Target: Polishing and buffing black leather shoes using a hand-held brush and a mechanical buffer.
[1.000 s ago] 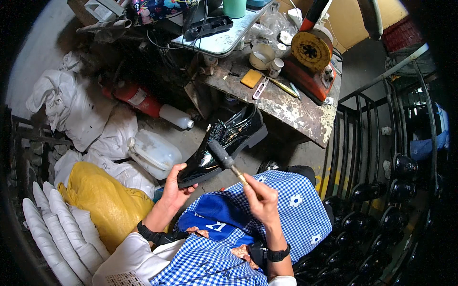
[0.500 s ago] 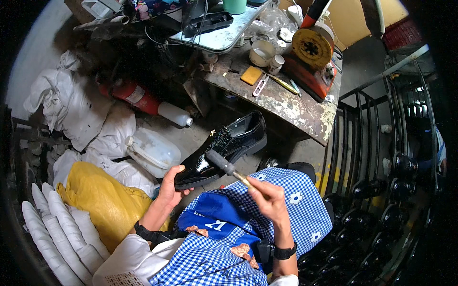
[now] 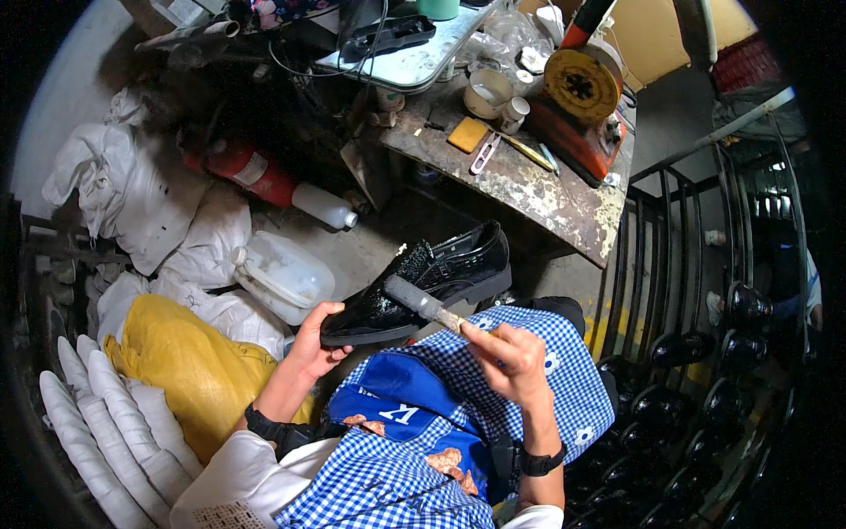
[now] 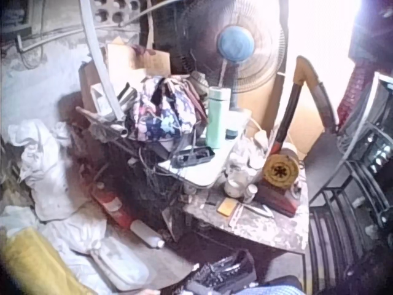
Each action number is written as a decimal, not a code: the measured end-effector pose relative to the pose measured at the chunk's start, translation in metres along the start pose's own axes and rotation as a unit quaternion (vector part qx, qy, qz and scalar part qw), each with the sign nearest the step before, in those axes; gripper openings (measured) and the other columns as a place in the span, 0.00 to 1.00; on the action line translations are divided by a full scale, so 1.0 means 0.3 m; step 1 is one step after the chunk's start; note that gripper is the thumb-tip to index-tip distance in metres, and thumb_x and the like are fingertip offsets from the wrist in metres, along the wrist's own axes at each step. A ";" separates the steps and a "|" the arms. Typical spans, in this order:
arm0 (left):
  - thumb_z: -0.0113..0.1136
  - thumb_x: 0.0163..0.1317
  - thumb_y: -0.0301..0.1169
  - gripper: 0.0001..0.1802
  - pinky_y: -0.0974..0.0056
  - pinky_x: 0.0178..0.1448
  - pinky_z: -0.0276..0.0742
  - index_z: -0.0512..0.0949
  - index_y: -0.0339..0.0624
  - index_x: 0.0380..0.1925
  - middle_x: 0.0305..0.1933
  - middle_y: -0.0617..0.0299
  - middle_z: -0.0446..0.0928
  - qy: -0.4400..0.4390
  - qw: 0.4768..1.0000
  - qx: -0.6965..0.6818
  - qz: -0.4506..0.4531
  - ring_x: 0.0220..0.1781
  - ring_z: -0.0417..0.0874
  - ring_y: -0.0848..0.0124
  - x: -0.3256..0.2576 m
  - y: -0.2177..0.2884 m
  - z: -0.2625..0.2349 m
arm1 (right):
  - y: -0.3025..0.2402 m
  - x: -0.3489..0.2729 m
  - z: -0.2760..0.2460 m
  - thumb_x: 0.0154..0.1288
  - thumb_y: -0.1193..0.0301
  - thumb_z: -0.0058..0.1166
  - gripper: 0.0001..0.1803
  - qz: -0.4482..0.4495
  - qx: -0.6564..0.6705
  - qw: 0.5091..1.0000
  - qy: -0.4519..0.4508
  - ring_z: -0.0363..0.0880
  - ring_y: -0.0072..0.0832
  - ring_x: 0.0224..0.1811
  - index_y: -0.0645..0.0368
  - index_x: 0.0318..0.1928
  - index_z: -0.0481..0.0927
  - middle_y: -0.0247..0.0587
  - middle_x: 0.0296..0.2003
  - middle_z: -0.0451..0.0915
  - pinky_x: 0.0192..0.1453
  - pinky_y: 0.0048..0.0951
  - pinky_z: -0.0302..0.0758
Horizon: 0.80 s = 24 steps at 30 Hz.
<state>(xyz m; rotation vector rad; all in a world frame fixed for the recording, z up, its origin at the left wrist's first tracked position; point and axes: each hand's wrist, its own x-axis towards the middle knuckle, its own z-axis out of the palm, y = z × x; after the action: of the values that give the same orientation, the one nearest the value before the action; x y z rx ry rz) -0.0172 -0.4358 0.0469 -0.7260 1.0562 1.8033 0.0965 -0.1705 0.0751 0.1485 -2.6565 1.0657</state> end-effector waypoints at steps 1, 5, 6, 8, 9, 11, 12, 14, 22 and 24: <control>0.56 0.51 0.43 0.16 0.75 0.12 0.64 0.74 0.40 0.29 0.21 0.59 0.76 0.001 1.000 0.000 0.000 0.14 0.74 0.73 0.006 -0.002 -0.007 | -0.028 -0.016 0.006 0.43 0.78 0.60 0.20 0.030 0.023 0.999 -0.019 0.66 0.26 0.14 0.53 0.42 0.81 0.35 0.15 0.68 0.17 0.28 0.61; 0.56 0.51 0.43 0.16 0.76 0.12 0.64 0.74 0.40 0.29 0.21 0.60 0.76 -0.020 1.000 0.010 -0.011 0.14 0.74 0.73 0.006 0.007 -0.030 | -0.032 -0.041 0.012 0.44 0.78 0.61 0.18 0.028 0.095 0.994 -0.039 0.69 0.25 0.15 0.57 0.40 0.81 0.37 0.15 0.71 0.18 0.25 0.63; 0.56 0.51 0.43 0.16 0.76 0.11 0.64 0.74 0.40 0.29 0.21 0.60 0.76 -0.027 0.999 0.012 -0.017 0.14 0.74 0.73 0.005 0.012 -0.026 | 0.001 -0.035 -0.011 0.44 0.78 0.61 0.17 0.044 0.086 0.995 -0.027 0.69 0.24 0.15 0.57 0.40 0.81 0.37 0.16 0.72 0.18 0.24 0.64; 0.56 0.51 0.43 0.16 0.76 0.11 0.64 0.74 0.40 0.28 0.20 0.60 0.76 -0.033 0.999 0.013 -0.015 0.14 0.74 0.74 0.011 0.010 -0.014 | 0.005 -0.048 -0.013 0.44 0.80 0.60 0.15 0.090 0.105 0.990 0.014 0.70 0.24 0.16 0.59 0.38 0.82 0.38 0.18 0.74 0.19 0.24 0.64; 0.56 0.51 0.43 0.16 0.76 0.10 0.64 0.74 0.40 0.28 0.21 0.59 0.76 -0.013 1.000 0.018 -0.011 0.13 0.74 0.73 0.011 0.009 -0.009 | -0.025 -0.045 -0.005 0.45 0.81 0.60 0.16 0.069 0.133 0.989 -0.021 0.69 0.23 0.16 0.59 0.38 0.82 0.37 0.17 0.74 0.19 0.24 0.64; 0.55 0.52 0.43 0.16 0.76 0.08 0.64 0.74 0.41 0.28 0.21 0.58 0.76 0.009 1.000 0.024 -0.009 0.12 0.74 0.72 0.009 0.014 -0.011 | -0.066 -0.032 0.016 0.46 0.82 0.59 0.17 0.036 0.142 0.986 -0.074 0.68 0.22 0.16 0.59 0.40 0.81 0.36 0.17 0.73 0.19 0.24 0.63; 0.56 0.52 0.43 0.16 0.76 0.10 0.65 0.74 0.40 0.28 0.21 0.59 0.76 -0.005 1.000 0.019 -0.011 0.13 0.74 0.73 0.007 0.016 -0.015 | -0.053 -0.028 0.008 0.46 0.82 0.59 0.17 0.037 0.140 0.987 -0.074 0.68 0.22 0.16 0.59 0.40 0.81 0.36 0.17 0.73 0.19 0.24 0.63; 0.56 0.51 0.43 0.16 0.76 0.11 0.65 0.74 0.40 0.28 0.21 0.60 0.76 -0.021 1.000 0.014 -0.014 0.13 0.74 0.74 0.008 0.012 -0.011 | -0.003 -0.018 -0.010 0.45 0.81 0.59 0.17 0.095 0.111 0.989 0.018 0.67 0.23 0.15 0.58 0.40 0.81 0.36 0.16 0.71 0.19 0.24 0.63; 0.55 0.53 0.40 0.17 0.75 0.12 0.65 0.74 0.36 0.35 0.21 0.59 0.76 -0.012 0.998 0.049 0.031 0.14 0.74 0.74 0.001 0.001 0.003 | 0.005 -0.056 0.006 0.45 0.80 0.60 0.16 0.133 0.100 0.986 0.025 0.69 0.24 0.17 0.58 0.40 0.81 0.37 0.16 0.71 0.20 0.24 0.63; 0.55 0.53 0.38 0.21 0.75 0.12 0.66 0.72 0.32 0.41 0.24 0.58 0.76 -0.049 0.993 0.072 0.076 0.14 0.74 0.74 -0.001 0.001 0.035 | -0.003 -0.087 0.042 0.46 0.81 0.59 0.16 0.072 0.164 0.984 0.023 0.69 0.23 0.18 0.59 0.40 0.81 0.37 0.17 0.72 0.20 0.23 0.63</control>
<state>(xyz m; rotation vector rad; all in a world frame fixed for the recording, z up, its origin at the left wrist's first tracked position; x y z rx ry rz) -0.0178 -0.4266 0.0521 -0.4755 1.1885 1.8473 0.1190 -0.1801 0.0595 -0.0032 -2.4619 1.5306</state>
